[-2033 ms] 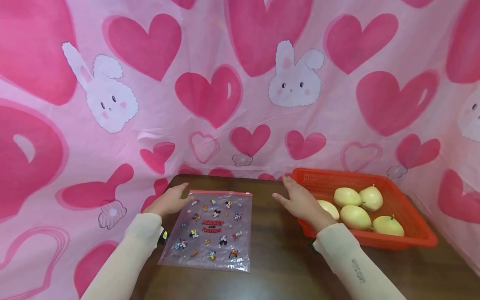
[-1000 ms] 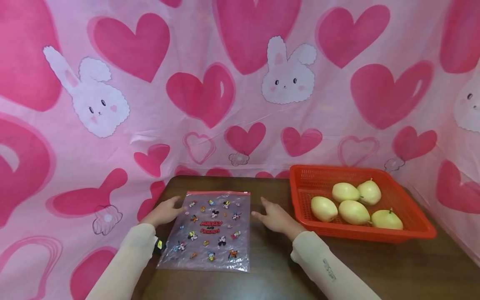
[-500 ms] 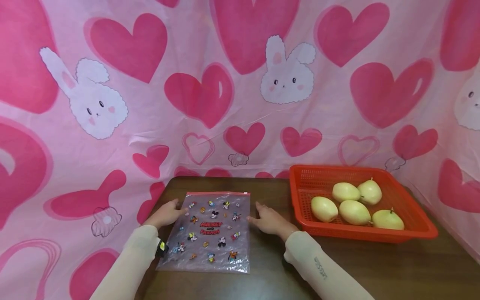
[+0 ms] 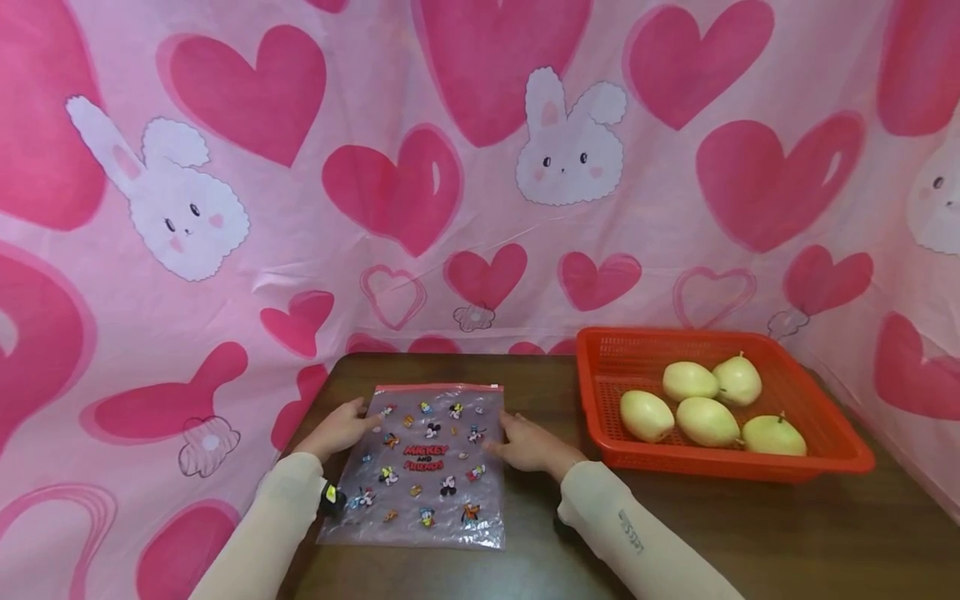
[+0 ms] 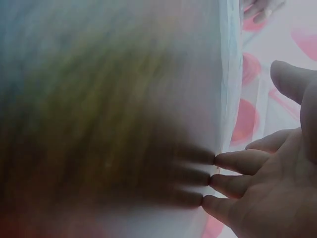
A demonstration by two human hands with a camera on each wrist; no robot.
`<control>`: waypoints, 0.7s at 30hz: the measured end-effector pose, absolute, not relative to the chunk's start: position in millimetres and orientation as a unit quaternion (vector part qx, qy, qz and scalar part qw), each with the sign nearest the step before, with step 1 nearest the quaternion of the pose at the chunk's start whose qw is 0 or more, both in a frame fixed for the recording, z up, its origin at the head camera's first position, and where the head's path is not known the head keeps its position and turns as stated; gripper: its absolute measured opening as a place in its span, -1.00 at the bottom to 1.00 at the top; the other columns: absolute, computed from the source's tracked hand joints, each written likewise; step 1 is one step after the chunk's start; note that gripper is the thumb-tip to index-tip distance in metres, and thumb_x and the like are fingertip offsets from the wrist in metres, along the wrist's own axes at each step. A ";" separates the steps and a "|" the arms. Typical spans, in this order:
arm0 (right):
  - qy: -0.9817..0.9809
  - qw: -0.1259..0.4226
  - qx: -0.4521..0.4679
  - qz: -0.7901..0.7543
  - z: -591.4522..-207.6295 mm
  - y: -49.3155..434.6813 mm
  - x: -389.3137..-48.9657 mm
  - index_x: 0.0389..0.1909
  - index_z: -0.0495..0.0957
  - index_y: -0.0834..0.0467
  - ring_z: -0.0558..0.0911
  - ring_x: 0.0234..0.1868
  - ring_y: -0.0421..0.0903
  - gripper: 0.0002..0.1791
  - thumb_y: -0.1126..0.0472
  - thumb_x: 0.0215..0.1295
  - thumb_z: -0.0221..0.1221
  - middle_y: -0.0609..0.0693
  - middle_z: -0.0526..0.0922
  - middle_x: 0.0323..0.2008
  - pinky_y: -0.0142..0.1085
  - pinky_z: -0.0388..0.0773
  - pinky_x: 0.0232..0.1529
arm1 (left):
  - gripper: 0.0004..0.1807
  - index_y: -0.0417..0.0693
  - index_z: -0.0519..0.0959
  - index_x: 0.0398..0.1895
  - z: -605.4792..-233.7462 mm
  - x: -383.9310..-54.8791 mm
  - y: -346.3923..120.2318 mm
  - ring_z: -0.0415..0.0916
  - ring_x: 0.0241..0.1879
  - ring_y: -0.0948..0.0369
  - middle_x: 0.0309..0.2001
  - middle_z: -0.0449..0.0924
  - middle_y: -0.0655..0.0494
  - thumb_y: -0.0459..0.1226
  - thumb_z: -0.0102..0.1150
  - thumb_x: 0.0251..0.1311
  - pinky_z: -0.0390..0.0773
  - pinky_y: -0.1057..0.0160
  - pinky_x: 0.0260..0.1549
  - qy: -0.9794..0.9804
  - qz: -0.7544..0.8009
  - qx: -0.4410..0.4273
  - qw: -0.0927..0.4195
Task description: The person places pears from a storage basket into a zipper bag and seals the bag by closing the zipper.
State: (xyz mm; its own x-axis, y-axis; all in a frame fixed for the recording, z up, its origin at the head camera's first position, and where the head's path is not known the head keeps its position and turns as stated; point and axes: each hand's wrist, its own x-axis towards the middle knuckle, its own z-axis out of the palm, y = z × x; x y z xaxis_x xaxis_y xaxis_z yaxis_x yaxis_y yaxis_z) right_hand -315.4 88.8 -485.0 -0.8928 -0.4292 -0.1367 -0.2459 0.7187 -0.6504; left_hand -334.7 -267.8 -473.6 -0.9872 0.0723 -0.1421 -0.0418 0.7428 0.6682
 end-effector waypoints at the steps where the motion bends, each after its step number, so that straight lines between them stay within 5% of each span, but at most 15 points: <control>1: 0.917 0.142 -0.185 -0.325 -484.6 88.5 -314.8 0.53 0.04 0.08 0.11 0.44 0.20 -0.09 -0.21 0.30 0.17 0.09 0.27 0.40 0.22 0.08 0.32 | -0.14 -0.47 0.11 0.39 -474.5 -334.9 -267.7 0.39 0.14 -0.25 0.20 0.38 -0.40 -0.02 0.17 0.29 0.37 -0.29 0.09 0.929 0.361 0.009 0.079; 6: 0.914 0.140 -0.189 -0.332 -484.0 88.0 -313.9 0.51 0.05 0.15 0.10 0.44 0.24 -0.08 -0.18 0.30 0.19 0.15 0.27 0.40 0.24 0.07 0.32 | -0.09 -0.52 0.06 0.40 -478.0 -335.4 -268.1 0.35 0.18 -0.27 0.24 0.32 -0.44 0.01 0.15 0.30 0.36 -0.27 0.11 0.922 0.381 0.006 0.071; 13: 0.892 0.108 -0.179 -0.401 -484.5 88.5 -315.8 0.50 0.10 0.12 0.37 0.31 0.17 -0.16 -0.08 0.33 0.21 0.15 0.37 0.33 0.19 0.30 0.22 | -0.21 -0.54 0.13 0.35 -477.8 -332.6 -268.3 0.42 0.12 -0.22 0.17 0.39 -0.43 -0.10 0.13 0.32 0.43 -0.22 0.07 0.915 0.400 0.000 0.055; 21: 0.846 0.065 -0.169 -0.501 -486.1 87.7 -320.3 0.40 0.23 0.30 0.52 0.17 0.16 -0.31 0.11 0.35 0.22 0.23 0.47 0.23 0.06 0.48 0.11 | -0.31 -0.50 0.22 0.32 -481.5 -332.2 -269.2 0.47 0.08 -0.16 0.16 0.41 -0.38 -0.12 0.12 0.36 0.50 -0.14 0.03 0.888 0.456 -0.020 0.065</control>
State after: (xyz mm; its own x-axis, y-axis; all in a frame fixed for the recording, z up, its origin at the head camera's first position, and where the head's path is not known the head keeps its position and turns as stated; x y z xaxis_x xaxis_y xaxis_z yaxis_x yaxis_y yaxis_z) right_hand -320.3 87.7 -486.1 -0.9347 -0.3504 0.0588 -0.2202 0.4414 -0.8699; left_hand -332.2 -269.2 -481.5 -0.9908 0.0234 -0.1331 -0.0946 0.5840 0.8063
